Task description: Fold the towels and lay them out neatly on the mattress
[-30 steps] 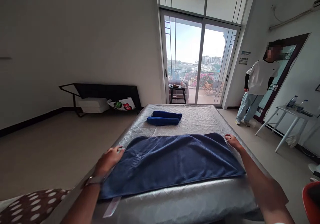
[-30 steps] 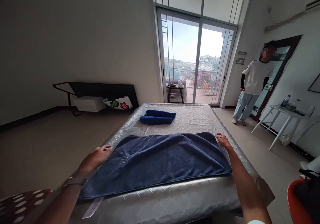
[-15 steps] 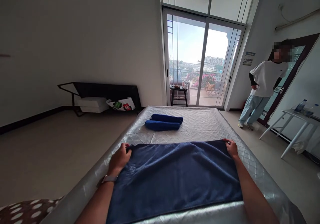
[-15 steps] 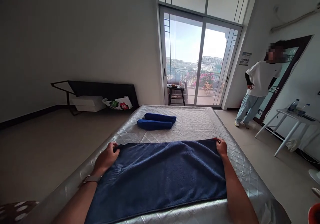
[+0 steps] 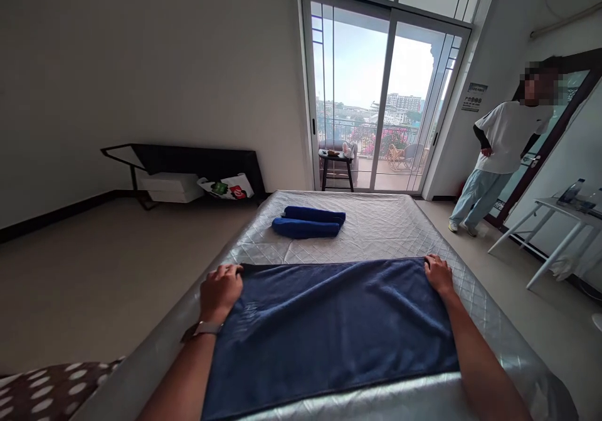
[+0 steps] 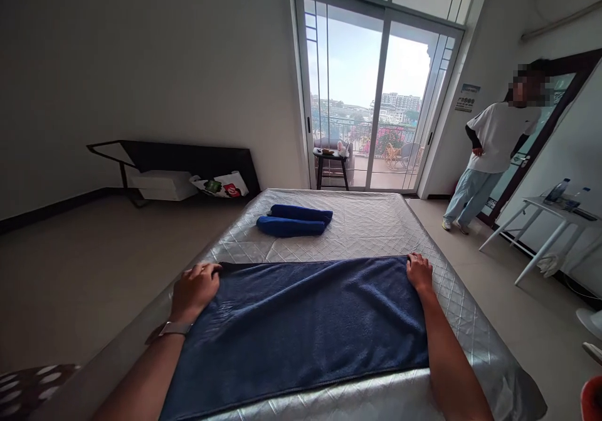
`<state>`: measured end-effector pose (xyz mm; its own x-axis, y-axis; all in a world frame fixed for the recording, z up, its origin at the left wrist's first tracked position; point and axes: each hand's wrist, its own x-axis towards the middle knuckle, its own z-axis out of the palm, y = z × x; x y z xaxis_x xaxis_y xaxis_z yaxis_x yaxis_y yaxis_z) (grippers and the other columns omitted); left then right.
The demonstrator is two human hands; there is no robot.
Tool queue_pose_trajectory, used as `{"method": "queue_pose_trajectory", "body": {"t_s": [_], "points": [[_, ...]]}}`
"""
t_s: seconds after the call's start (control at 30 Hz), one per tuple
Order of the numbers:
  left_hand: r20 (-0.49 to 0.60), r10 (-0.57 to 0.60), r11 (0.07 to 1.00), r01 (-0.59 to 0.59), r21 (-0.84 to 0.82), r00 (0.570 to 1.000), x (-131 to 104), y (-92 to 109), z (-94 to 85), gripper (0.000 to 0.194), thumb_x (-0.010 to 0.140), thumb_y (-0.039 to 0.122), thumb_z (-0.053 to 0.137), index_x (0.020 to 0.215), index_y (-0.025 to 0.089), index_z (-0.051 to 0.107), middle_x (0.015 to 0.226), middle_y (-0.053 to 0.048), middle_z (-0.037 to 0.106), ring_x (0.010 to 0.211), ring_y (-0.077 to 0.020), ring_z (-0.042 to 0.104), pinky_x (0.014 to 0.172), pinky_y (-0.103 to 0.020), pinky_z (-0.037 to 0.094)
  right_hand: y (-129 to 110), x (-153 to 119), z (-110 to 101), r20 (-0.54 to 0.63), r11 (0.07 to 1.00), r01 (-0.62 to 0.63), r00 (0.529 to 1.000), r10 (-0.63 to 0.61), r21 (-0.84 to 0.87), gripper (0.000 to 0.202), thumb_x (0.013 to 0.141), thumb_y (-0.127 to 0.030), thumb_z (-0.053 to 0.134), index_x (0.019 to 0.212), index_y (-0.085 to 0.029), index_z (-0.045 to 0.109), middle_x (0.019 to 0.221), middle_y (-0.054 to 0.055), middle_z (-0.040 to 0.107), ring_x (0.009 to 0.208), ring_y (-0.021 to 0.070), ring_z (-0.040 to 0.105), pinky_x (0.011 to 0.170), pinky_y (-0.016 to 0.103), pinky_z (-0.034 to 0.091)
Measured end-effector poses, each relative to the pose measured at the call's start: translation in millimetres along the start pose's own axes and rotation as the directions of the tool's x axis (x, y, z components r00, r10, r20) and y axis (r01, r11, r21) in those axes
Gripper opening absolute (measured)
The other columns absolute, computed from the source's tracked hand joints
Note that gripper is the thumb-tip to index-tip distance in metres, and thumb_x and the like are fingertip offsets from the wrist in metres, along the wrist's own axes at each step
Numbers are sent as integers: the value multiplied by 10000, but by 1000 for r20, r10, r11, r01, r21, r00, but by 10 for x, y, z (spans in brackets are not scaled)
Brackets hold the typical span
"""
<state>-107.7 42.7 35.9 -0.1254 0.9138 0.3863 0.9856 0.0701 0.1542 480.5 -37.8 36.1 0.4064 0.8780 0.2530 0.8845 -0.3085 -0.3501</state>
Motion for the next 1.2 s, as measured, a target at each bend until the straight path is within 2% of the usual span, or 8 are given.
{"method": "queue_pose_trajectory", "body": {"t_s": [0.13,0.27,0.4,0.7,0.8,0.9,1.07,1.2], "points": [[-54,164,982,-168,-89,985,28,34,32,428,893,220,362,1095,123,726,1315,-186,639,1173,-305,614,1061,-442,454,-168,-71,12,-20,990,113,993,-115,-88,393,957,-277,424,1244,-258,692,1441,76,572,1293,280,517,1119,445,358],[142,338,927,-302,-224,930,29,36,157,469,916,346,383,1252,194,673,1415,-117,602,1338,-264,515,1155,-440,371,-263,-150,81,101,982,176,980,-169,-63,438,974,-339,409,1337,-236,630,1469,72,550,1364,249,471,1154,408,338],[304,231,966,-181,-185,924,20,-51,296,571,958,466,333,1441,228,523,1530,-123,485,1442,-287,393,1172,-501,319,-262,-184,103,188,977,190,968,-169,-98,506,989,-380,385,1445,-212,528,1528,81,489,1426,241,408,1199,420,276],[226,116,992,-101,-74,967,-5,-43,340,546,975,428,333,1466,247,490,1561,-104,439,1462,-295,359,1187,-557,255,-487,-209,-200,340,956,156,938,-65,-248,538,1004,-317,325,1523,-208,416,1591,70,396,1479,230,326,1206,442,259],[192,207,978,-195,-76,959,12,39,268,541,966,372,340,1433,177,533,1563,-120,433,1470,-285,346,1214,-514,237,-813,-235,-272,316,950,140,948,-46,-280,533,982,-230,332,1489,-127,462,1563,139,425,1459,276,363,1195,486,265],[176,299,949,-275,-152,938,18,123,214,534,969,366,333,1412,167,555,1560,-107,445,1455,-262,375,1212,-438,275,-1382,-345,-156,275,941,242,946,-174,-236,512,998,-229,329,1480,-145,478,1572,109,421,1464,227,353,1216,389,224],[337,255,963,-205,-176,906,-50,160,217,622,969,562,324,1478,237,473,1591,-77,400,1478,-267,333,1219,-461,245,-2421,-761,334,233,830,556,803,-549,39,432,1040,-382,343,1403,-311,565,1439,15,590,1347,171,501,1147,320,339],[380,219,975,-184,-127,898,-85,125,226,685,962,621,295,1532,251,379,1629,-85,312,1505,-278,272,1228,-487,200,-2726,-1037,630,284,793,601,747,-602,99,466,1040,-446,342,1446,-304,521,1514,23,513,1417,202,419,1188,377,282]]}}
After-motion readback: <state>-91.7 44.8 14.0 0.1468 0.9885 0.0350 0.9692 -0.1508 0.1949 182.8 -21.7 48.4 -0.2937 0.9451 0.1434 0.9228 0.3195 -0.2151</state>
